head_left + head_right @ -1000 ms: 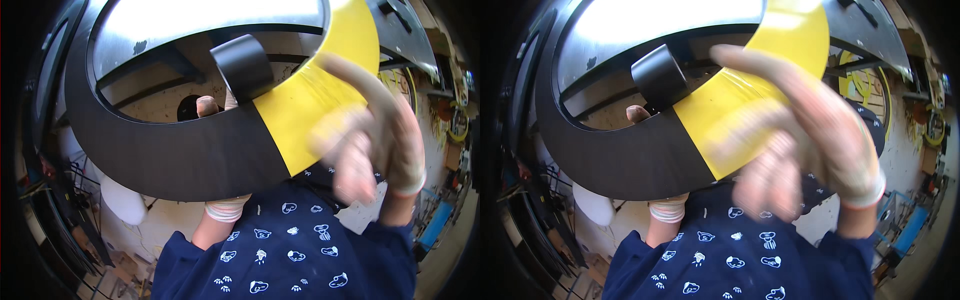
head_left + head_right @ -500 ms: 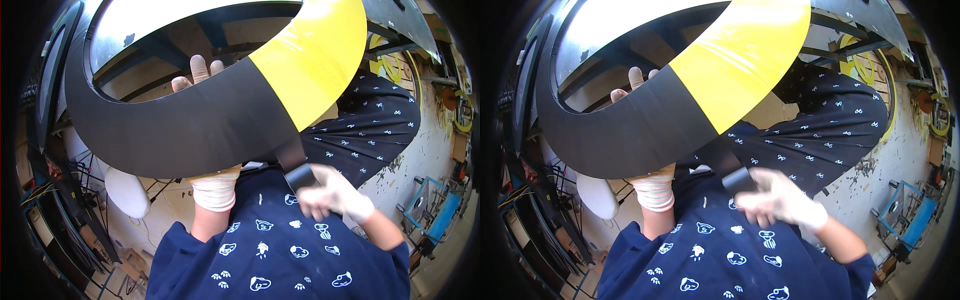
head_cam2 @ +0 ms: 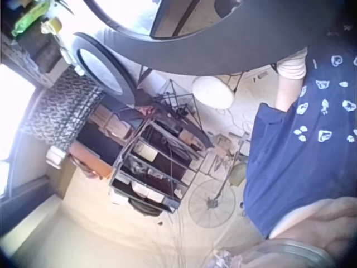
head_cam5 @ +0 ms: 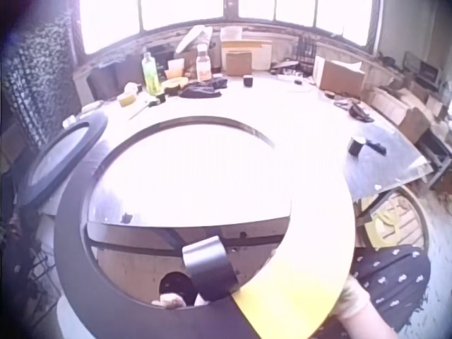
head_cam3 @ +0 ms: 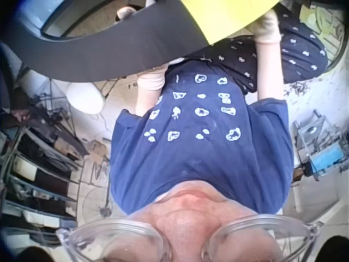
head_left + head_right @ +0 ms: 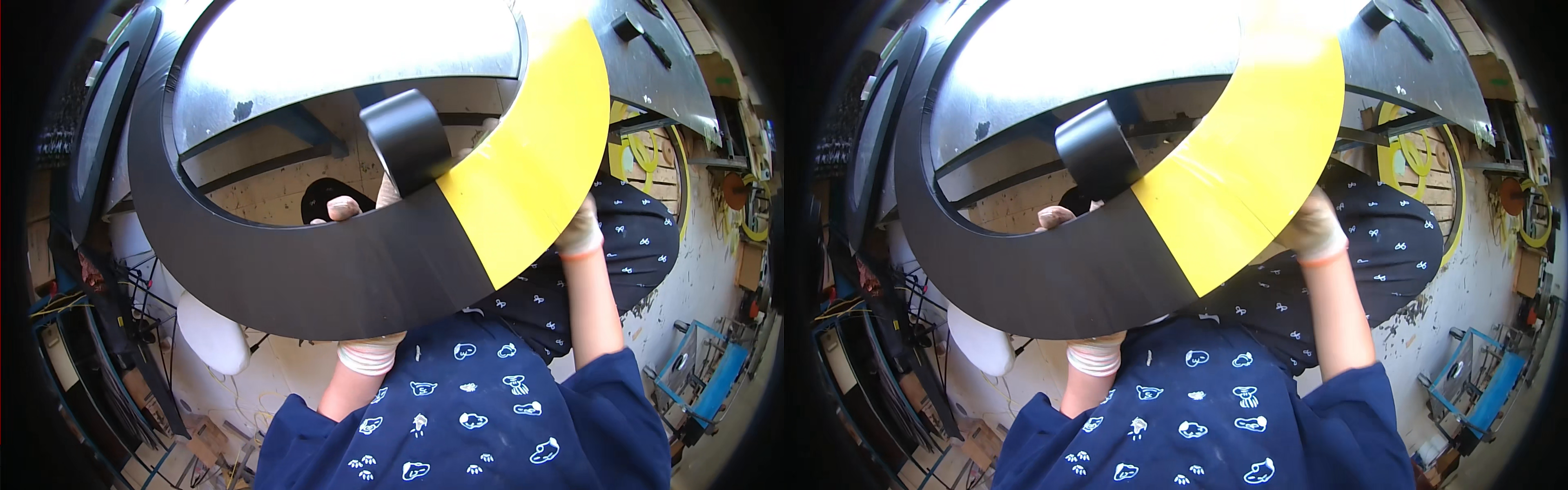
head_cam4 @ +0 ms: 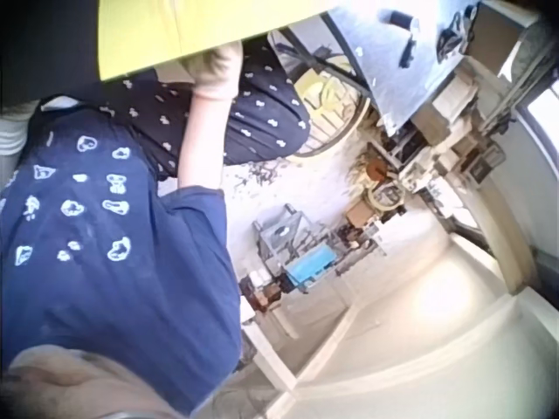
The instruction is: Apply black tape to the edge of a large yellow and black metal ring.
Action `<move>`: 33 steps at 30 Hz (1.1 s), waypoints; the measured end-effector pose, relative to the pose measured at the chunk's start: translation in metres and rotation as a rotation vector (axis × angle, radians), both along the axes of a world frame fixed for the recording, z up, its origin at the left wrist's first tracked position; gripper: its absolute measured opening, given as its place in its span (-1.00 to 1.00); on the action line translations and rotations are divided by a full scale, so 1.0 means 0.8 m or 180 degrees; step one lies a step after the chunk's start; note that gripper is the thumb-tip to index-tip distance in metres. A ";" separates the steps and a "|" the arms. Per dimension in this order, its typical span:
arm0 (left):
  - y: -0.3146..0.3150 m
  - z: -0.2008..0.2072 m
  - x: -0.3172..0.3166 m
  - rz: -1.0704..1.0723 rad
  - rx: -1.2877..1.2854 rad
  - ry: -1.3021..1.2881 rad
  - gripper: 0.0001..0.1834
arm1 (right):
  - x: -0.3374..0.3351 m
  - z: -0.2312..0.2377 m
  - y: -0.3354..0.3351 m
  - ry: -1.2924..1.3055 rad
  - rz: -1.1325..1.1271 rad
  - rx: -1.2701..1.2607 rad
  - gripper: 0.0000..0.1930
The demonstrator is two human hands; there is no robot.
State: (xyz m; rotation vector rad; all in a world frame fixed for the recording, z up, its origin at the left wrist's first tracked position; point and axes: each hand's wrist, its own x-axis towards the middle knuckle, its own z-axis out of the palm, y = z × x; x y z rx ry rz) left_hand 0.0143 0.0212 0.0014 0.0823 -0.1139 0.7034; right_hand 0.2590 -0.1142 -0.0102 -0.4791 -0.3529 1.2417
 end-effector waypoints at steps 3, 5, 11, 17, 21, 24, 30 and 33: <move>0.002 0.019 -0.001 -0.0503 -0.1013 -0.1761 -0.48 | 0.003 0.069 -0.019 0.0199 0.0128 0.0021 -0.32; -0.016 0.025 -0.013 -0.1187 -0.3618 -0.4086 -0.45 | -0.007 0.082 -0.001 0.0431 -0.0392 -0.0859 -0.41; -0.007 0.034 -0.011 -0.2637 -0.6120 -0.5113 -0.38 | -0.051 0.097 -0.007 -0.0170 -0.0461 -0.0474 -0.64; 0.017 0.052 -0.036 -0.2806 -0.7043 -0.4787 -0.41 | -0.114 0.079 -0.059 0.0348 -0.1070 -0.1392 -0.68; 0.042 0.066 -0.018 -0.2377 -0.6612 -0.4309 -0.47 | -0.119 0.088 -0.034 0.0351 -0.1081 -0.1615 -0.68; 0.035 0.081 -0.013 -0.1402 -0.4068 -0.2098 -0.47 | -0.094 0.134 -0.049 -0.0587 0.0756 -0.1823 -0.45; 0.002 0.086 -0.012 -0.0033 0.0114 0.1418 -0.46 | -0.114 0.216 0.025 -0.1978 0.0687 -0.1699 -0.19; 0.001 0.075 -0.016 0.1028 0.2578 0.3084 -0.42 | -0.127 0.188 0.058 -0.1807 0.0939 -0.1151 -0.25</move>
